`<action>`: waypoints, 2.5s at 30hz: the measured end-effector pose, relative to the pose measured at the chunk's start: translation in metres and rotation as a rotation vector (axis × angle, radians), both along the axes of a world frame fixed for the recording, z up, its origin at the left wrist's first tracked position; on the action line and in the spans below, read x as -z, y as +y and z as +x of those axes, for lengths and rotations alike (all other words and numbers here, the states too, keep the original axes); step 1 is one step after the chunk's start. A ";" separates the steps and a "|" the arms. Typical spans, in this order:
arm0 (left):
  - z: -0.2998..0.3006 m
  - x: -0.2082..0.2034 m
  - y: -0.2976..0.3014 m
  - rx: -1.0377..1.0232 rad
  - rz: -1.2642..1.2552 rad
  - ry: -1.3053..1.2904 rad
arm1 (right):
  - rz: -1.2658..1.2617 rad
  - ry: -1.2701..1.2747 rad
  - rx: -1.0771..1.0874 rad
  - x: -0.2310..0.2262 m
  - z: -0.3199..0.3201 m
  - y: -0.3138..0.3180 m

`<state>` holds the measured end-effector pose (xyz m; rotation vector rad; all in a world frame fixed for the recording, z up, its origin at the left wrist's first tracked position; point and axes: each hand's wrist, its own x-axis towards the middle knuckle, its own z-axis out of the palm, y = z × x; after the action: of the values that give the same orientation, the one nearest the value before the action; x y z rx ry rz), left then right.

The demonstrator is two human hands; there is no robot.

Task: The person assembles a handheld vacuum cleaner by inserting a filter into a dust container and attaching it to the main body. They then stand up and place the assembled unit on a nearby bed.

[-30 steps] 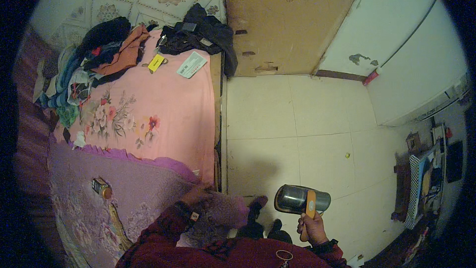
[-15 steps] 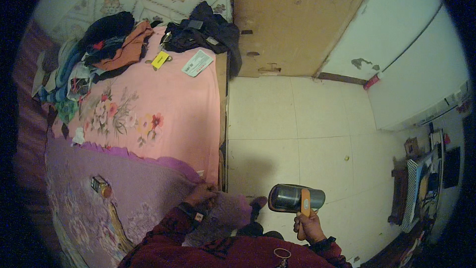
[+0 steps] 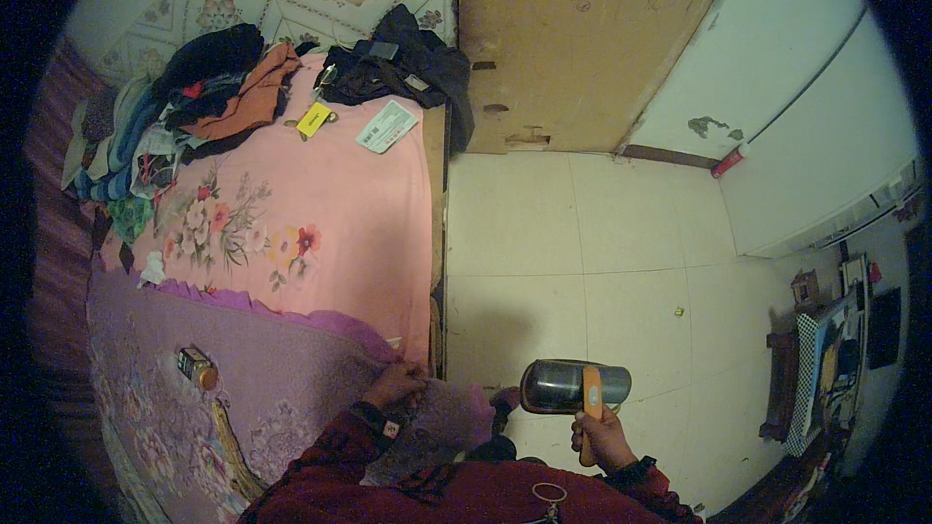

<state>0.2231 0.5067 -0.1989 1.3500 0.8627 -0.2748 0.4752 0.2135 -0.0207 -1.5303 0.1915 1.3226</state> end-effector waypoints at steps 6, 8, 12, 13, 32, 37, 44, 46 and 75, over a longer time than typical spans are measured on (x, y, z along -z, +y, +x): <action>0.002 -0.002 0.001 0.059 0.183 0.083 | -0.032 -0.091 -0.040 -0.003 -0.001 0.002; 0.004 -0.005 0.003 0.117 0.251 0.014 | -0.079 -0.140 -0.049 -0.003 -0.001 0.000; 0.009 -0.007 0.009 0.006 0.067 0.159 | -0.070 -0.147 -0.013 0.001 0.007 -0.006; 0.011 -0.007 0.009 -0.051 -0.026 0.207 | -0.016 -0.147 0.015 0.003 0.009 -0.008; 0.020 -0.012 0.016 -0.128 -0.105 0.122 | -0.068 -0.047 0.310 0.007 0.029 -0.020; 0.022 -0.013 0.018 -0.076 -0.077 0.139 | -0.061 -0.001 0.308 0.004 0.029 -0.018; 0.023 -0.010 0.019 -0.107 -0.143 0.129 | -0.152 -0.093 0.245 0.002 0.028 -0.017; 0.022 -0.009 0.017 -0.114 -0.156 0.155 | -0.131 -0.068 0.252 0.003 0.028 -0.017; 0.045 -0.001 -0.008 -0.229 0.017 -0.022 | -0.008 -0.064 0.181 0.029 0.034 -0.040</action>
<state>0.2678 0.4988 -0.1980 1.2538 0.9934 -0.0747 0.5096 0.1740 -0.0498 -1.5218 0.2883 1.1300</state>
